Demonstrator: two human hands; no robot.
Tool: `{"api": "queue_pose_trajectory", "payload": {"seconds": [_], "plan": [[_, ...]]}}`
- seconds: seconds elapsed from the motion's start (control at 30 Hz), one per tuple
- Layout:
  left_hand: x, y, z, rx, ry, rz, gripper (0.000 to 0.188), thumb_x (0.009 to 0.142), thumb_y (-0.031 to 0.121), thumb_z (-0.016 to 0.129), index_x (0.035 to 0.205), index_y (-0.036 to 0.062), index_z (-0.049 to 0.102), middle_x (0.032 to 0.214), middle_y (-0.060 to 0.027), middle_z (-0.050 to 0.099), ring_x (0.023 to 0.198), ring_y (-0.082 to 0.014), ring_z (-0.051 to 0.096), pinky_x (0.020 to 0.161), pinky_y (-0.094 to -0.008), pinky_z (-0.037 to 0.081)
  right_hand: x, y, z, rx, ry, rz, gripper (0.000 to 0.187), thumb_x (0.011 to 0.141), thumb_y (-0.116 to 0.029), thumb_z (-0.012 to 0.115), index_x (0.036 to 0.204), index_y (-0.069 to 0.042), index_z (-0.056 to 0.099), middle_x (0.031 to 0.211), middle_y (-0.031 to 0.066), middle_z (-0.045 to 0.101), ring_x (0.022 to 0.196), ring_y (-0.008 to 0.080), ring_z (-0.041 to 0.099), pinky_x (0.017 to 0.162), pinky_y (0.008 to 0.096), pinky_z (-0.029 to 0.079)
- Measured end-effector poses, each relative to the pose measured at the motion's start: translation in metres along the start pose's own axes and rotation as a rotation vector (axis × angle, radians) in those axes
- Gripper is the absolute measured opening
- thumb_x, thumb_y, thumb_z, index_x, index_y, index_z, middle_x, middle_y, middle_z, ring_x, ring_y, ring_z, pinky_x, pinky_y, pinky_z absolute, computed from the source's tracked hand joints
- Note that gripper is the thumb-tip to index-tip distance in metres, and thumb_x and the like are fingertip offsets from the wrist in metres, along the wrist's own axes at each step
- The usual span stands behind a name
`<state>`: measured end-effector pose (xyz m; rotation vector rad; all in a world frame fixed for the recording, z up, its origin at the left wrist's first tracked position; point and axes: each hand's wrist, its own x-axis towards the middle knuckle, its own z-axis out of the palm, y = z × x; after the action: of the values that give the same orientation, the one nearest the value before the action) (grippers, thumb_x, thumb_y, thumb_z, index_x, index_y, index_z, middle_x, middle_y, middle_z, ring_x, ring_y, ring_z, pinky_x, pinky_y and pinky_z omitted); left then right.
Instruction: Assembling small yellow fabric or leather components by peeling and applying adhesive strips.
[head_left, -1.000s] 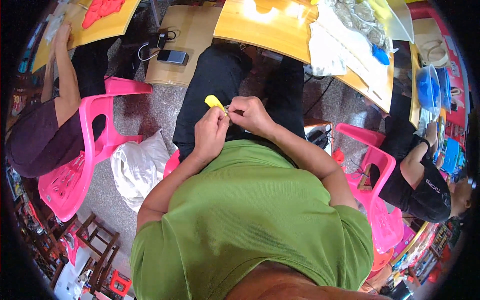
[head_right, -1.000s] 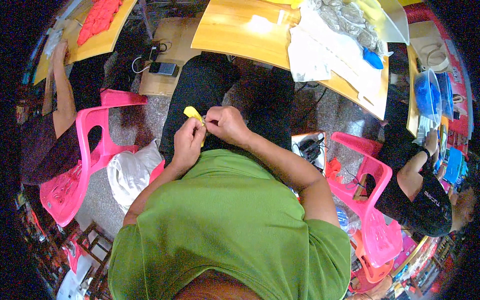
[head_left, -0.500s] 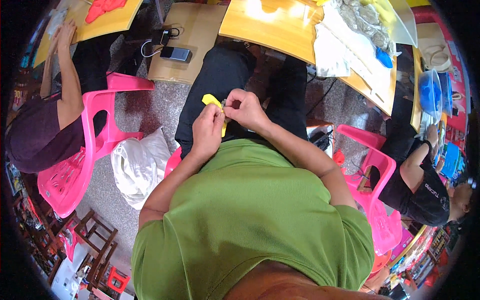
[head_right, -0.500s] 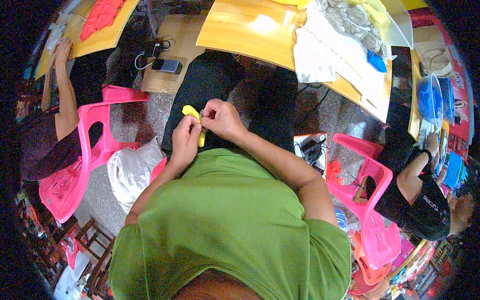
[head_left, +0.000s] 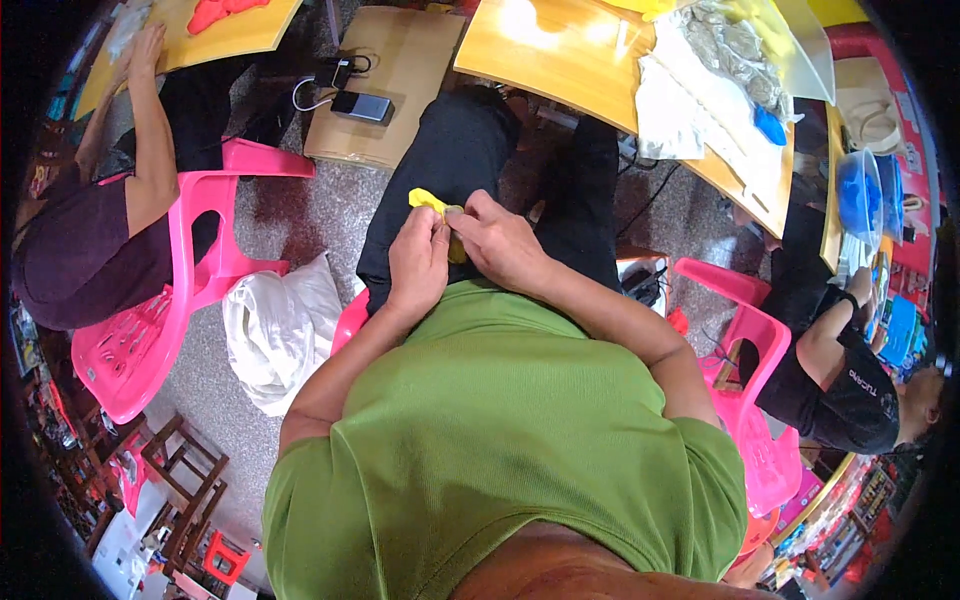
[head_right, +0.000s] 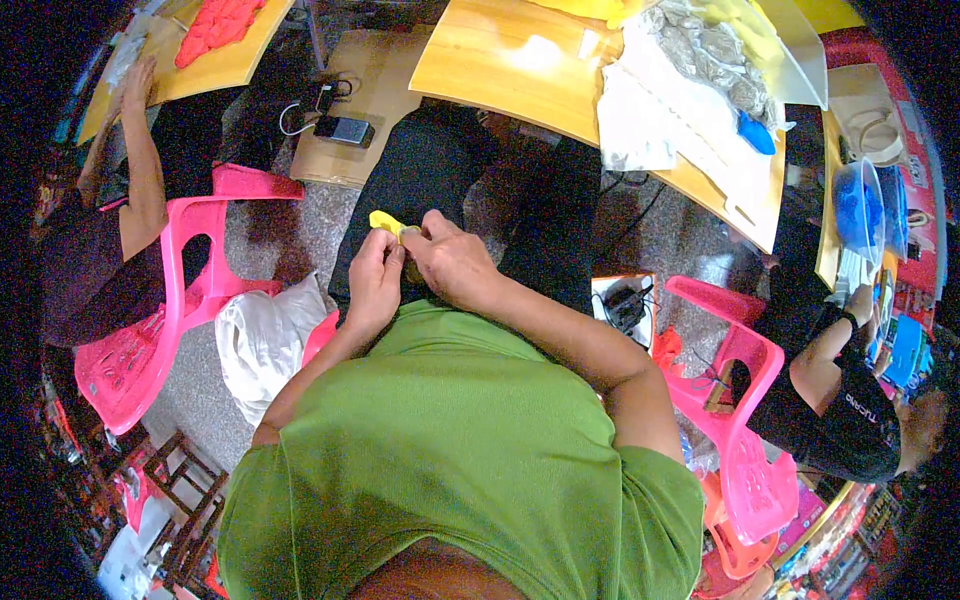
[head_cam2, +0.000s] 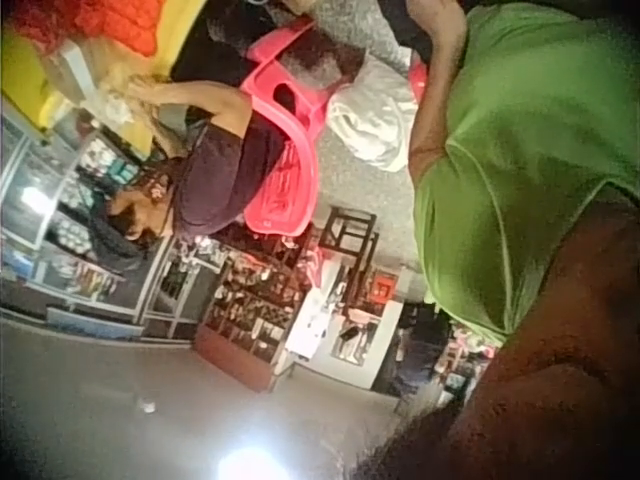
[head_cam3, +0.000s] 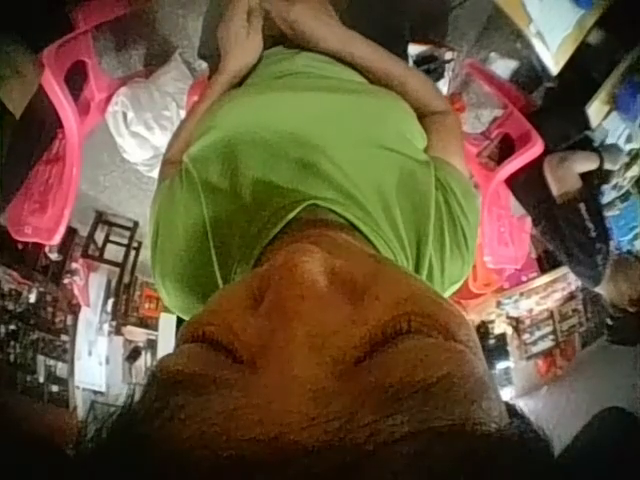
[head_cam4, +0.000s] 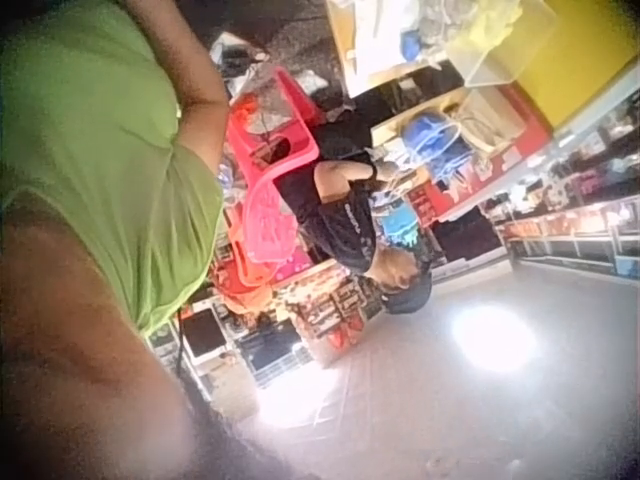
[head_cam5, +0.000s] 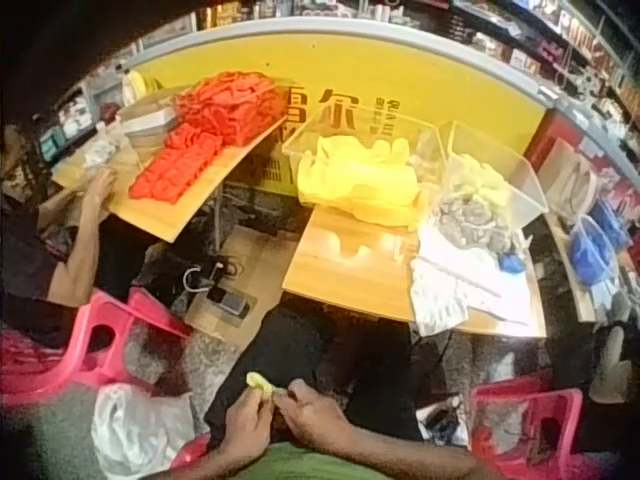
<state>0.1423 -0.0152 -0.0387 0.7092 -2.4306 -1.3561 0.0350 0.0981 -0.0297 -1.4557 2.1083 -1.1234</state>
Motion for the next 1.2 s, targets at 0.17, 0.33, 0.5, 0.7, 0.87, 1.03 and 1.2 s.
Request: {"api": "queue_pose_trajectory", "payload": {"seconds": [0.17,0.33,0.5,0.7,0.87,1.03,1.2], "plan": [[0.001,0.000,-0.004,0.100,0.027,0.057,0.008,0.086,0.005,0.051,0.086,0.0000,0.045,0.076,-0.0168,0.050,0.067,-0.0323,0.052,0.062,-0.0384,0.042,0.008,-0.003,0.001,-0.167,-0.089,0.092,0.031,0.078,0.001,0.059,0.109,-0.006,0.059,0.088,0.0085,0.053,0.069,0.0229,0.057,0.059,0.0323,0.049],[-0.003,-0.014,0.000,-0.553,0.023,-0.292,0.008,0.089,0.005,0.051,0.083,0.0030,0.047,0.073,-0.0028,0.052,0.063,-0.0113,0.051,0.058,-0.0260,0.042,0.002,0.022,0.012,0.913,0.087,0.355,0.038,0.077,-0.005,0.069,0.112,-0.003,0.055,0.092,0.0007,0.056,0.073,0.0068,0.053,0.061,0.0227,0.045],[-0.003,-0.009,0.002,-0.750,0.037,-0.311,0.008,0.092,0.007,0.050,0.084,0.0052,0.049,0.076,0.0009,0.052,0.067,-0.0065,0.050,0.061,-0.0218,0.043,-0.005,0.016,0.019,0.412,-0.039,0.390,0.040,0.069,-0.013,0.077,0.101,0.000,0.057,0.088,0.0058,0.061,0.076,0.0125,0.057,0.066,0.0272,0.048],[-0.002,0.007,-0.009,-0.837,-0.062,-0.270,0.012,0.093,0.014,0.052,0.084,0.0072,0.051,0.075,0.0013,0.053,0.070,-0.0064,0.051,0.064,-0.0213,0.043,-0.003,-0.006,-0.014,-0.017,0.214,0.039,0.025,0.068,-0.006,0.070,0.089,0.000,0.058,0.083,0.0128,0.058,0.074,0.0280,0.058,0.063,0.0366,0.049],[-0.001,0.005,-0.009,-0.781,-0.078,-0.327,0.015,0.087,0.016,0.063,0.081,0.0085,0.051,0.071,0.0033,0.051,0.068,-0.0048,0.049,0.061,-0.0183,0.041,-0.014,0.003,-0.048,-0.062,0.141,0.135,0.023,0.069,-0.004,0.066,0.089,0.000,0.057,0.082,0.0147,0.057,0.077,0.0323,0.057,0.065,0.0407,0.048],[0.003,0.002,-0.009,-0.598,0.008,-0.203,0.016,0.078,0.000,0.066,0.083,0.0054,0.052,0.079,0.0022,0.048,0.067,-0.0045,0.046,0.060,-0.0189,0.040,-0.016,0.002,-0.075,-0.041,0.186,0.017,0.016,0.071,-0.001,0.065,0.085,0.002,0.057,0.079,0.0135,0.055,0.070,0.0278,0.055,0.060,0.0356,0.045],[0.010,0.013,-0.016,-0.396,0.034,-0.091,0.022,0.072,-0.002,0.068,0.086,0.0026,0.052,0.084,-0.0027,0.048,0.068,-0.0090,0.049,0.060,-0.0214,0.042,-0.021,0.009,-0.083,-0.016,0.005,0.103,0.013,0.074,0.003,0.063,0.086,0.002,0.058,0.078,0.0104,0.053,0.064,0.0203,0.052,0.054,0.0277,0.042]]}}
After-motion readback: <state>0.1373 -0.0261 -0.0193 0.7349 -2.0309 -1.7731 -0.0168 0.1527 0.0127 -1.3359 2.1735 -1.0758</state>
